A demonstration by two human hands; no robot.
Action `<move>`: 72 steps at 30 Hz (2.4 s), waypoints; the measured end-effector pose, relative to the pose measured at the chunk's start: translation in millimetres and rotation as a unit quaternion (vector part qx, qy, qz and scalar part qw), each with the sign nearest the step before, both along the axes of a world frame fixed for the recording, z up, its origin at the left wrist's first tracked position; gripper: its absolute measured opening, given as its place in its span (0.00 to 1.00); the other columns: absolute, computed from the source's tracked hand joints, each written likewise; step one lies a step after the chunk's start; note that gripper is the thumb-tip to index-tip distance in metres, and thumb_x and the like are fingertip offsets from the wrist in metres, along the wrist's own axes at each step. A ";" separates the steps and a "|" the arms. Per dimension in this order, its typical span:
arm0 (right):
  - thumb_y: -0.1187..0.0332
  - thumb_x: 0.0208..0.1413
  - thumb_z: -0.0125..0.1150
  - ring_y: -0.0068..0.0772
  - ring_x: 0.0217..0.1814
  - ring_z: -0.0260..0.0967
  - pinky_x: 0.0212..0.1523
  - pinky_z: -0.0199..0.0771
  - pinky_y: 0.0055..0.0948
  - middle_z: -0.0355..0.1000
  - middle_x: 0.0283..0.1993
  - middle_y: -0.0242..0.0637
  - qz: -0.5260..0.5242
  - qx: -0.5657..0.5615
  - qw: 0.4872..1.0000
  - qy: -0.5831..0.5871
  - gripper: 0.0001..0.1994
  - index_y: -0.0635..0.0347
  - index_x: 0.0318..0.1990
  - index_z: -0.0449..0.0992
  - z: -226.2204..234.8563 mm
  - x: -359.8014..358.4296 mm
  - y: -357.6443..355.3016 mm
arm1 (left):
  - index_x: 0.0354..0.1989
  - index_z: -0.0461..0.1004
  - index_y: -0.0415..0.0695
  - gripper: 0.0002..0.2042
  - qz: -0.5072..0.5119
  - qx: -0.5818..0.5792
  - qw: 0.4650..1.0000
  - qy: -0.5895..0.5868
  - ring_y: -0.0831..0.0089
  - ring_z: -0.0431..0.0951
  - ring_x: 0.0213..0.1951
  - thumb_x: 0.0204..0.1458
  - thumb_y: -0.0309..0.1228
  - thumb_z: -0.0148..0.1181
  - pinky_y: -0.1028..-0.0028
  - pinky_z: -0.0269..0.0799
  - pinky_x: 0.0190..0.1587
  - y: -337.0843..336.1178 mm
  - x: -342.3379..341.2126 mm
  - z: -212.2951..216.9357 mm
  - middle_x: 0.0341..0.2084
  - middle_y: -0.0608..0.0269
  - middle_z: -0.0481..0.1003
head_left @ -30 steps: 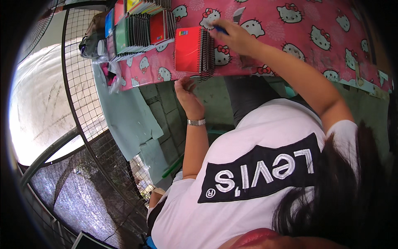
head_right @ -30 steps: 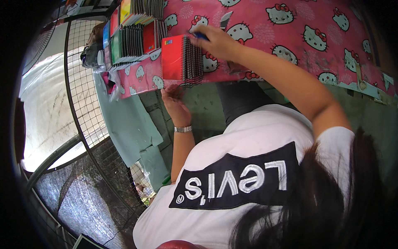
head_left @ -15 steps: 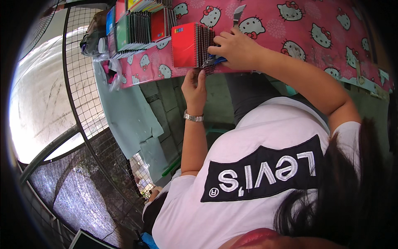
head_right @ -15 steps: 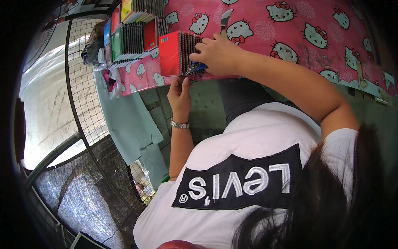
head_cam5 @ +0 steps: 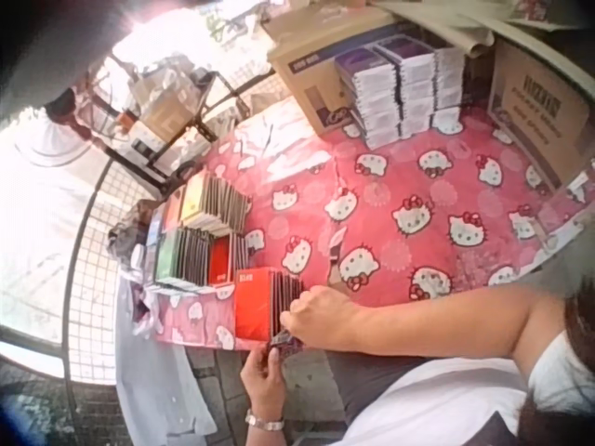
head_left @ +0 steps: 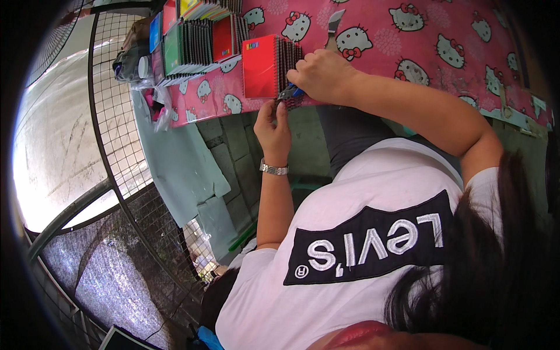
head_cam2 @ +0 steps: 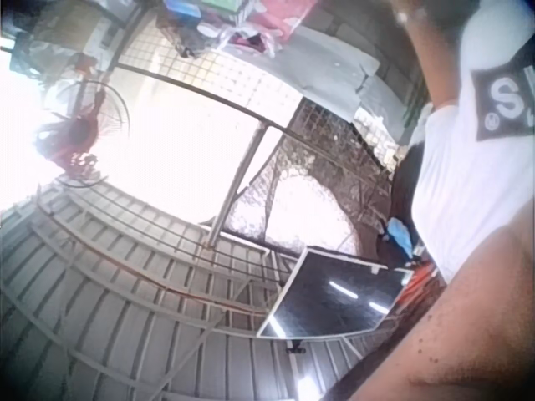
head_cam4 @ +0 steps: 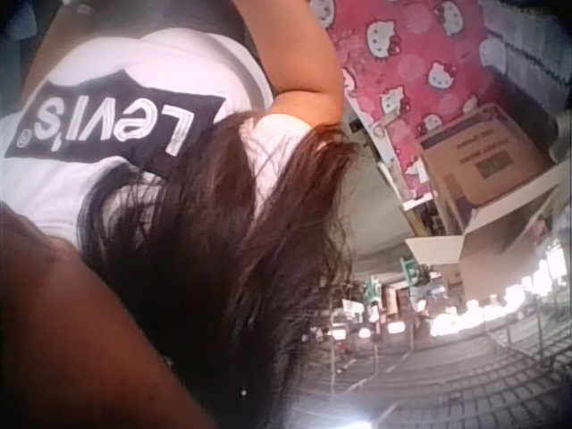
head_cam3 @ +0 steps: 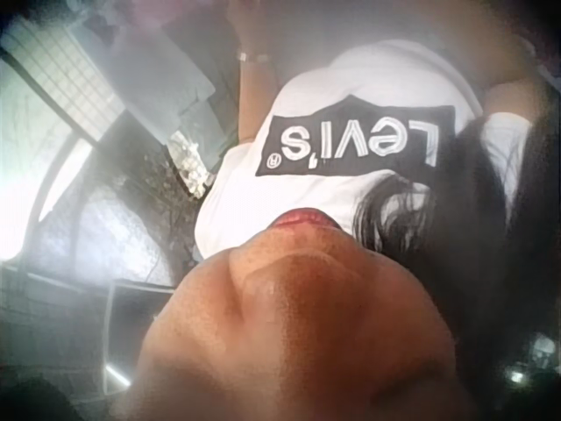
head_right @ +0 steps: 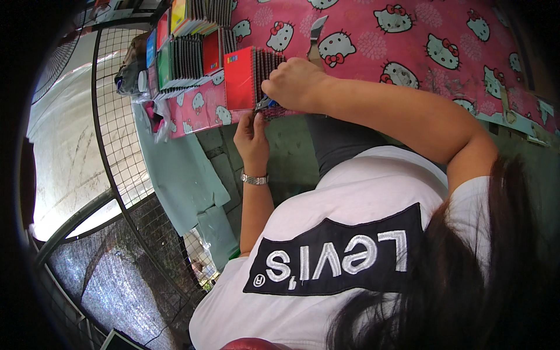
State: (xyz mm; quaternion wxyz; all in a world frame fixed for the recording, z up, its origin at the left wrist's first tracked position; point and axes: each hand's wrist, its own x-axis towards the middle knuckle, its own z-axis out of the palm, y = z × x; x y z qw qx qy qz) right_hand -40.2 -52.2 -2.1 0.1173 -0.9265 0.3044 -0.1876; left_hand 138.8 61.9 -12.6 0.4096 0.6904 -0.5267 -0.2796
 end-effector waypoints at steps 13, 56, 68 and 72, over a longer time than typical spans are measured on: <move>0.71 0.47 0.56 0.32 0.40 0.71 0.45 0.71 0.36 0.70 0.33 0.31 0.025 -0.029 0.998 0.057 0.05 0.53 0.33 0.73 2.3 -4.1 -2.4 | 0.35 0.74 0.39 0.07 0.038 0.055 0.990 0.125 0.85 0.67 0.24 0.59 0.30 0.58 0.83 0.62 0.27 4.1 -6.9 5.7 0.24 0.72 0.71; 0.69 0.48 0.55 0.36 0.41 0.73 0.44 0.71 0.37 0.72 0.32 0.36 0.042 0.040 0.993 0.107 0.05 0.57 0.33 0.73 -18.4 -4.6 -7.1 | 0.37 0.73 0.39 0.08 0.071 0.113 0.927 0.350 0.80 0.69 0.26 0.50 0.24 0.64 0.79 0.62 0.30 -7.1 -4.3 -16.7 0.27 0.66 0.74; 0.68 0.50 0.53 0.35 0.40 0.73 0.45 0.71 0.36 0.73 0.33 0.35 0.028 -0.164 0.986 0.001 0.06 0.54 0.34 0.74 -46.2 -7.7 -7.9 | 0.35 0.73 0.40 0.07 0.094 0.114 0.913 0.380 0.80 0.69 0.24 0.50 0.24 0.64 0.79 0.62 0.29 -3.7 -4.1 -25.7 0.27 0.68 0.73; 0.69 0.50 0.52 0.36 0.37 0.73 0.44 0.71 0.35 0.73 0.30 0.36 0.036 -0.011 0.996 0.075 0.06 0.55 0.33 0.75 -31.8 -2.7 -3.1 | 0.34 0.73 0.40 0.07 0.075 0.123 0.928 0.343 0.80 0.70 0.23 0.49 0.24 0.65 0.79 0.63 0.28 -4.4 -2.2 -31.5 0.25 0.69 0.73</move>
